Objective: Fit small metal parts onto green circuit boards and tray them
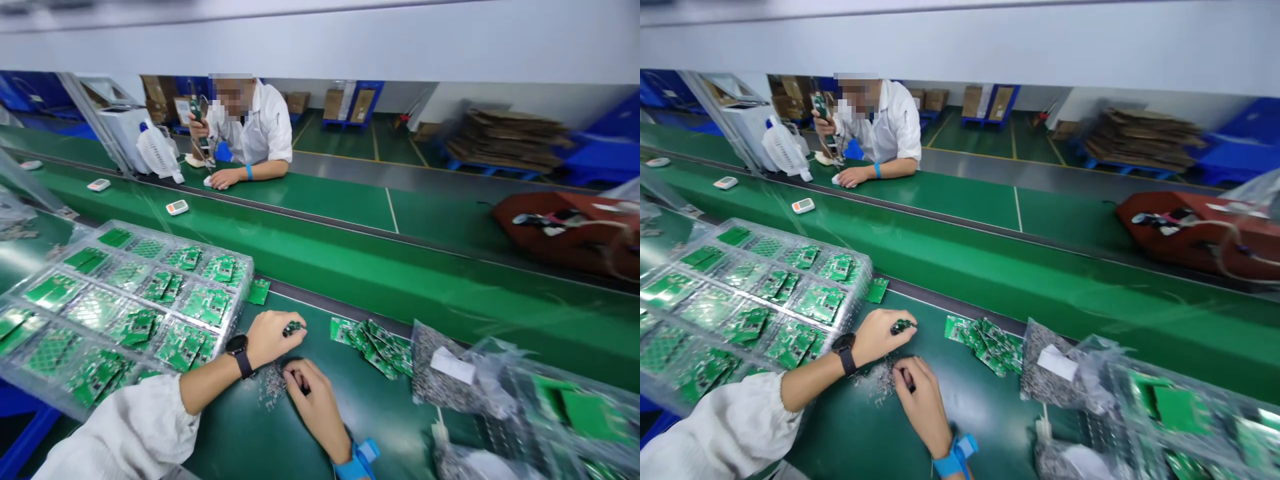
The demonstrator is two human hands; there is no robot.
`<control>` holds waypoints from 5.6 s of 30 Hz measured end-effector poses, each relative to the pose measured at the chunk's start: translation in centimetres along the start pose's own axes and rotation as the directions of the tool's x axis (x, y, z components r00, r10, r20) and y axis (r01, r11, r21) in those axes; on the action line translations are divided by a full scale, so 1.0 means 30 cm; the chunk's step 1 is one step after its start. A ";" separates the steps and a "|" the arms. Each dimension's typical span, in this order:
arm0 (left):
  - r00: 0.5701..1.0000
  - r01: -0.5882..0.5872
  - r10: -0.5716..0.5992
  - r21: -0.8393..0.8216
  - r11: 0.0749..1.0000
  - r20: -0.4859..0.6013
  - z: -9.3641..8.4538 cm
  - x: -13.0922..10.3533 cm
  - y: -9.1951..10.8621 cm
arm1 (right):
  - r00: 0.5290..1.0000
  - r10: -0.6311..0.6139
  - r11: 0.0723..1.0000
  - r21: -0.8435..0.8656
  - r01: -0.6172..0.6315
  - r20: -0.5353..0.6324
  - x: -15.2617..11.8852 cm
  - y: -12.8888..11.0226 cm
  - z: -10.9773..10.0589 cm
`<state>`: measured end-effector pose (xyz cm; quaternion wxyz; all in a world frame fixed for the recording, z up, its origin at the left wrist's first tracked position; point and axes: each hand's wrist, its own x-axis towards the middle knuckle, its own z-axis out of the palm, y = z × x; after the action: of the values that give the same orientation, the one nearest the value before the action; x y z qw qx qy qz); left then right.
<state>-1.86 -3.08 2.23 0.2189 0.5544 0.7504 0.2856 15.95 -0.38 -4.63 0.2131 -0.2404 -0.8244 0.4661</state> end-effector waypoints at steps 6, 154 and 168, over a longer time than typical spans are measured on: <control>0.995 -0.009 0.008 0.007 1.000 0.095 -0.009 0.005 0.005 | 0.999 0.025 0.998 0.053 -0.023 -0.041 0.008 -0.005 -0.001; 0.956 -0.032 0.058 -0.094 0.995 0.288 -0.066 -0.076 0.057 | 0.931 0.364 0.755 0.588 -0.290 -0.008 0.008 0.023 -0.036; 0.974 0.172 -0.105 -0.352 0.920 0.201 -0.026 -0.174 -0.026 | 0.986 0.130 0.933 0.350 -0.086 -0.104 -0.012 -0.006 -0.007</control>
<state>-1.41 -8.39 2.35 0.4047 0.4723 0.6984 0.3540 16.31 -0.54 -4.41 0.2772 -0.2734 -0.7005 0.5980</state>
